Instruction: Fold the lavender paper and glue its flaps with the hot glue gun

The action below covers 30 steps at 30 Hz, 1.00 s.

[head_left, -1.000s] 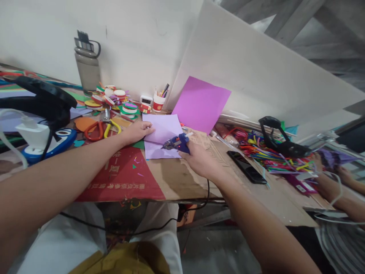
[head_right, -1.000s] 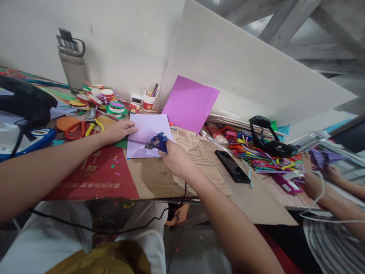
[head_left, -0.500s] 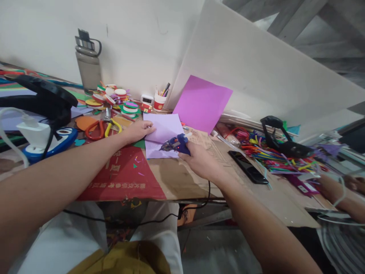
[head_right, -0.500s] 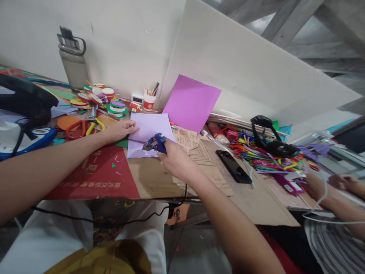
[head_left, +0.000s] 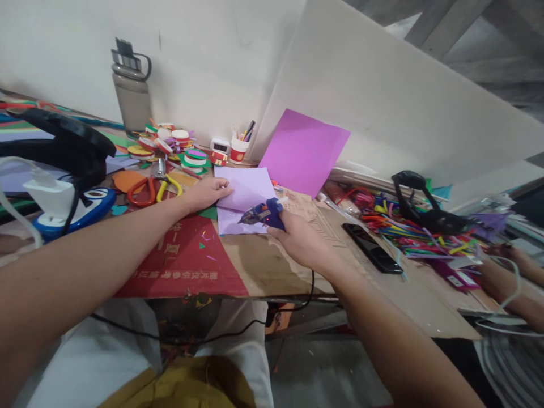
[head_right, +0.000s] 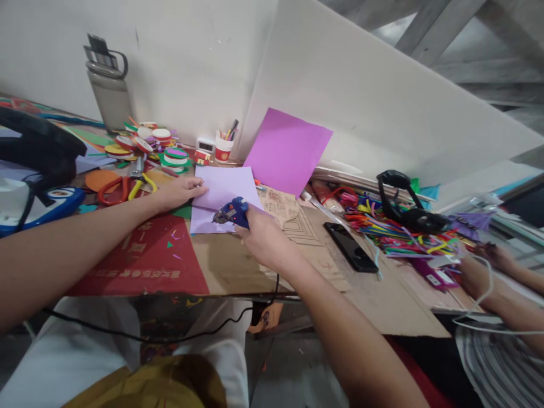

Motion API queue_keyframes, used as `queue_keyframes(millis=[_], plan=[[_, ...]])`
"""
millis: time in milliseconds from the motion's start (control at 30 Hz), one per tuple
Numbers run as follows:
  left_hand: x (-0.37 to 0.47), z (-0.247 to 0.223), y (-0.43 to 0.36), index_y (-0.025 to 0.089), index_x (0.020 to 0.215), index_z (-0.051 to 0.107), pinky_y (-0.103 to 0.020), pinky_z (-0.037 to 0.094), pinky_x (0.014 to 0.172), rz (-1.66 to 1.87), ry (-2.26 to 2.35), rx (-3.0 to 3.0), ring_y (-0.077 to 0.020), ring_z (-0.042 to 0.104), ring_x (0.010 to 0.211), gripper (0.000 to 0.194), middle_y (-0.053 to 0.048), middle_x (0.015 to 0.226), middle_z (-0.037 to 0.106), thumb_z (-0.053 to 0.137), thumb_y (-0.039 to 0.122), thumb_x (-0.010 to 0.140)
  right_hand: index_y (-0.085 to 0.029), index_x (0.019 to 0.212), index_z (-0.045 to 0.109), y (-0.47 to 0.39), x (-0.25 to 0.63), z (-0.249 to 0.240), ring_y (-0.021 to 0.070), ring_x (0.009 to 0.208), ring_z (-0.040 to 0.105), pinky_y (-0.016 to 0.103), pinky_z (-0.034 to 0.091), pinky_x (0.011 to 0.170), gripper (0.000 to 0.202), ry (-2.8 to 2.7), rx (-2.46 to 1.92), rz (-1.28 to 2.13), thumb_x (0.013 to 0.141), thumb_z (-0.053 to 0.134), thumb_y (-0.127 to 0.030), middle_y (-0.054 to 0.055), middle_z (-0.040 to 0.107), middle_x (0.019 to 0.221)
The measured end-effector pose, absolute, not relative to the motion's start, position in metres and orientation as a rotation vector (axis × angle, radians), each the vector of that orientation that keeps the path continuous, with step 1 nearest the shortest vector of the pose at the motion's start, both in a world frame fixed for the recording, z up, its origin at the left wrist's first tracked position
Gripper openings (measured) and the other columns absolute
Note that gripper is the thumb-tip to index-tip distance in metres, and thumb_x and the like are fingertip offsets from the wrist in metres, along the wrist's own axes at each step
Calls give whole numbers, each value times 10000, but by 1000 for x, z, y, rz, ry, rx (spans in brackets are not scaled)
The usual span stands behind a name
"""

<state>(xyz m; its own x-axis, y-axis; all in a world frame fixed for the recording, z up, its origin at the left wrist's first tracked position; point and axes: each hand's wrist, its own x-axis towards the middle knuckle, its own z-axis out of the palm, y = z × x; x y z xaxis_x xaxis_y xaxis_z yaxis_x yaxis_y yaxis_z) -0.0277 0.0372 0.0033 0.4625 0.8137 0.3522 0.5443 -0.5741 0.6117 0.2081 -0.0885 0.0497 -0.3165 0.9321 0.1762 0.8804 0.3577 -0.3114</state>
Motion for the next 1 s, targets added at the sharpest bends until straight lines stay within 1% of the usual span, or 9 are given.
queue_keyframes(millis=[133, 300, 400, 567, 733, 833, 900, 1000], plan=[[-27, 5, 36, 187, 614, 390, -265, 245, 548, 881, 1130, 2292, -114, 341, 573, 350, 43, 590, 331, 457, 459, 824, -158, 1084, 541, -82, 206, 48, 241, 949, 599, 312, 426, 767, 247, -2242, -1694, 177, 866, 506, -269, 137, 657, 1027], [-28, 6, 34, 189, 620, 394, -265, 244, 549, 869, 1137, 2284, -119, 348, 574, 335, 43, 585, 335, 453, 448, 825, -183, 1086, 542, -87, 205, 47, 229, 939, 599, 314, 433, 776, 247, -2272, -1564, 283, 857, 518, -274, 110, 652, 1047], [-27, 5, 35, 191, 619, 403, -266, 246, 552, 873, 1144, 2287, -123, 353, 575, 329, 43, 581, 333, 459, 447, 819, -190, 1096, 540, -97, 210, 51, 221, 965, 590, 317, 437, 801, 261, -2291, -1483, 330, 853, 529, -285, 98, 641, 1080], [-27, 4, 36, 192, 626, 419, -264, 238, 538, 890, 1145, 2274, -125, 355, 569, 320, 40, 576, 341, 463, 442, 821, -186, 1048, 559, -107, 217, 60, 218, 982, 585, 315, 437, 818, 216, -2291, -1522, 301, 846, 533, -258, 98, 640, 1085], [-28, 2, 38, 194, 606, 375, -268, 240, 539, 894, 1126, 2313, -117, 330, 551, 346, 45, 573, 320, 463, 447, 826, -190, 1146, 522, -107, 210, 57, 225, 1038, 563, 325, 426, 852, 311, -2300, -1479, 347, 872, 523, -335, 106, 610, 1164], [-28, 3, 38, 195, 599, 355, -268, 242, 543, 891, 1128, 2323, -117, 331, 557, 356, 45, 573, 314, 457, 448, 828, -198, 1127, 530, -105, 203, 53, 226, 1032, 563, 322, 424, 850, 309, -2308, -1465, 373, 880, 515, -382, 98, 613, 1156], [-28, 4, 37, 195, 600, 355, -266, 243, 544, 881, 1137, 2316, -118, 339, 562, 354, 45, 571, 319, 452, 446, 828, -199, 1105, 536, -104, 201, 53, 225, 1026, 564, 322, 422, 855, 287, -2317, -1462, 378, 885, 508, -381, 96, 616, 1145], [-27, 6, 35, 193, 607, 373, -265, 245, 547, 861, 1162, 2312, -121, 353, 570, 341, 43, 572, 335, 451, 444, 824, -210, 1143, 521, -103, 202, 55, 226, 1081, 541, 325, 411, 890, 299, -2323, -1421, 386, 882, 517, -355, 92, 592, 1200]])
